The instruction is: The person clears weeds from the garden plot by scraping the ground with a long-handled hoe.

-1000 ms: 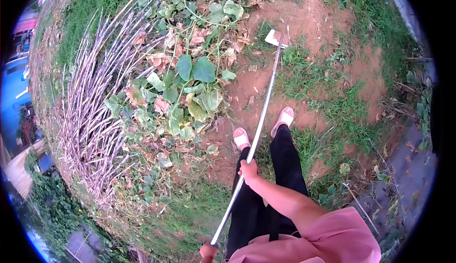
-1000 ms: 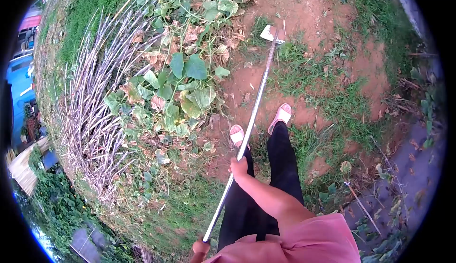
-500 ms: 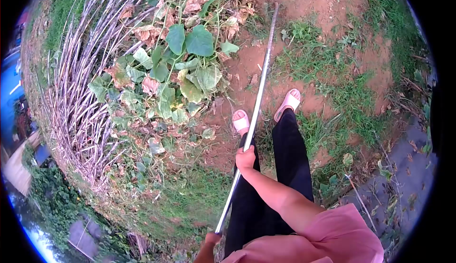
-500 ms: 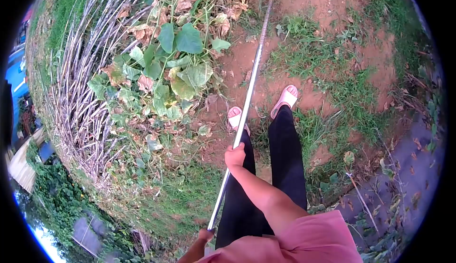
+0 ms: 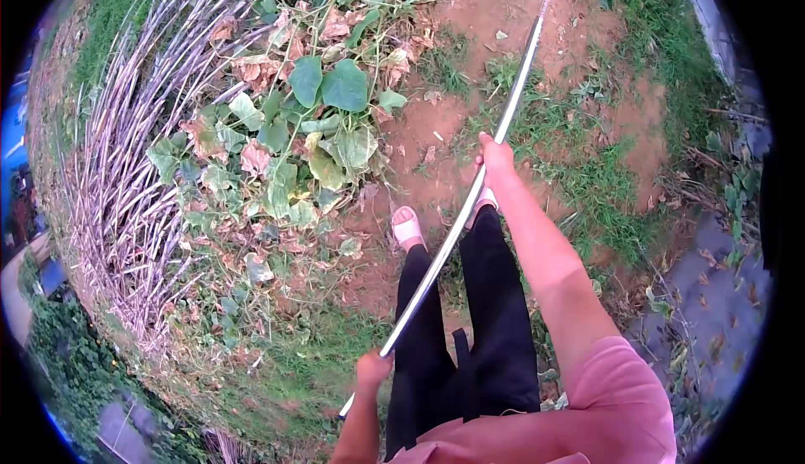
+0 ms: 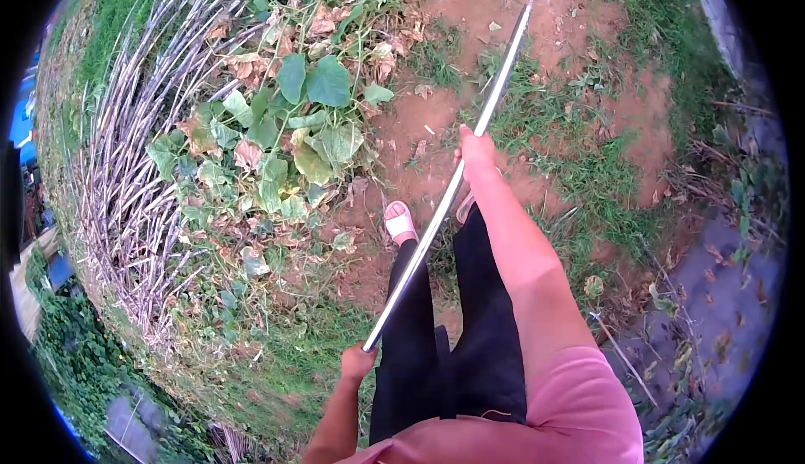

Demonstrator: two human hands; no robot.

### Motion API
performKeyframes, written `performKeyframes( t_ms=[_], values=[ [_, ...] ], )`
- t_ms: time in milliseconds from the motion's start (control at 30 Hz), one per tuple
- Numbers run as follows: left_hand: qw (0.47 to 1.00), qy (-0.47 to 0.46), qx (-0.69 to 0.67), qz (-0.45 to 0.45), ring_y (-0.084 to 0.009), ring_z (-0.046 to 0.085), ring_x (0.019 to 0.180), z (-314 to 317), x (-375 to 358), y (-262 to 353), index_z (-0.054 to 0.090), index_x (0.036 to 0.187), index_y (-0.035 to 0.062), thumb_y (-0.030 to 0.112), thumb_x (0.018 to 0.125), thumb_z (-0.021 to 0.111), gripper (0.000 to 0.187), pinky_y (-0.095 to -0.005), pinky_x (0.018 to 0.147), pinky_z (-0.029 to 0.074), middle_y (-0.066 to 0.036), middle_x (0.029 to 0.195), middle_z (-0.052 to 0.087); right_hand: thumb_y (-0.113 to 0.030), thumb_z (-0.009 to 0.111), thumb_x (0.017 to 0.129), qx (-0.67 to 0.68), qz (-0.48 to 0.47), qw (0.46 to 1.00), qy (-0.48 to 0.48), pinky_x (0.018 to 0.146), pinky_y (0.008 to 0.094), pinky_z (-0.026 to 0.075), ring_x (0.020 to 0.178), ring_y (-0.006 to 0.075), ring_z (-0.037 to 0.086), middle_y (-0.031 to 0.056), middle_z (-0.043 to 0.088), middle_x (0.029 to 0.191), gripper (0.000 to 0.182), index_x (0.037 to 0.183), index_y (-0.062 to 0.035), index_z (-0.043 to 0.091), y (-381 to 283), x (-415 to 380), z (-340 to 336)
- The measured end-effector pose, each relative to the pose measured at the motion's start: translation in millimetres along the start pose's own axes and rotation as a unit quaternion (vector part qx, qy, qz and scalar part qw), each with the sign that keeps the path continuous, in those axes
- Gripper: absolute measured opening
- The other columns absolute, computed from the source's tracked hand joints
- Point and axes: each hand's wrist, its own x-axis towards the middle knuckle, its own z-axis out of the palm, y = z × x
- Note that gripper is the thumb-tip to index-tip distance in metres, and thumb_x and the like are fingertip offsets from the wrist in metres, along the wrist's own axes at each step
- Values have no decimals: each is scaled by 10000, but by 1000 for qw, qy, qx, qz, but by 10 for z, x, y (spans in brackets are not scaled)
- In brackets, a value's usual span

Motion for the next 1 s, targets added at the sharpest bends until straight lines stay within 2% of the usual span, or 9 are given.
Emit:
performKeyframes(
  t_ms=[167,233,333,567,700,800,900,933,1000],
  values=[
    [981,-126,119,-83,-398,604,827,833,-938,-1721,641,879,28,467,782,519,466,-447,730,490,-220,853,627,-184,595,757,-226,-7,972,67,666,400,478,768,337,605,195,612,781,273,942,7,530,2163,-722,259],
    [922,-338,70,-176,-346,634,780,924,-1757,-2195,641,841,19,491,803,506,492,-431,677,500,-182,802,649,-200,603,754,-264,32,963,42,645,387,489,735,334,625,206,623,797,302,960,7,528,2899,-1468,117],
    [926,-271,42,-258,-306,639,731,754,-2645,-2350,648,823,32,476,773,535,461,-407,656,502,-167,768,649,-165,604,781,-162,127,978,-4,326,317,381,365,167,486,63,485,545,239,885,-13,451,2892,-2254,-120],
    [942,-245,88,-210,-246,645,660,301,-1699,-1708,633,980,117,511,682,635,494,-369,624,507,-108,778,659,-163,593,780,-58,110,992,25,298,312,377,338,174,484,86,480,515,243,858,5,437,2210,-1438,-220],
    [997,82,7,10,-337,603,658,52,-454,-122,532,739,74,444,677,690,406,-415,575,465,-145,699,615,-131,572,782,6,-18,999,44,312,311,363,368,169,466,74,478,548,206,866,-4,433,900,-202,-47],
    [978,206,12,-13,-353,586,572,-176,48,473,538,645,67,441,701,664,398,-434,521,453,-148,595,591,-179,603,771,-89,-59,993,56,418,333,433,453,175,521,90,513,594,264,891,4,455,281,70,345],
    [987,87,82,-107,-366,609,649,321,-389,-436,598,732,94,483,739,606,389,-441,588,487,-159,664,618,-171,581,768,-265,-81,959,64,681,384,485,754,312,630,188,620,756,269,945,19,512,1703,-298,707],
    [980,33,128,-151,-367,619,687,635,-754,-1009,620,753,89,499,744,588,411,-439,621,502,-168,689,627,-177,578,763,-119,-165,978,37,702,391,480,804,352,619,224,623,825,301,983,19,517,2279,-760,710],
    [963,-84,102,-233,-358,619,809,839,-1613,-1721,641,863,38,535,719,566,522,-441,722,496,-189,787,639,-185,587,756,-256,0,967,5,689,391,477,776,343,619,203,617,769,308,978,14,509,2600,-1689,455]
  ],
)
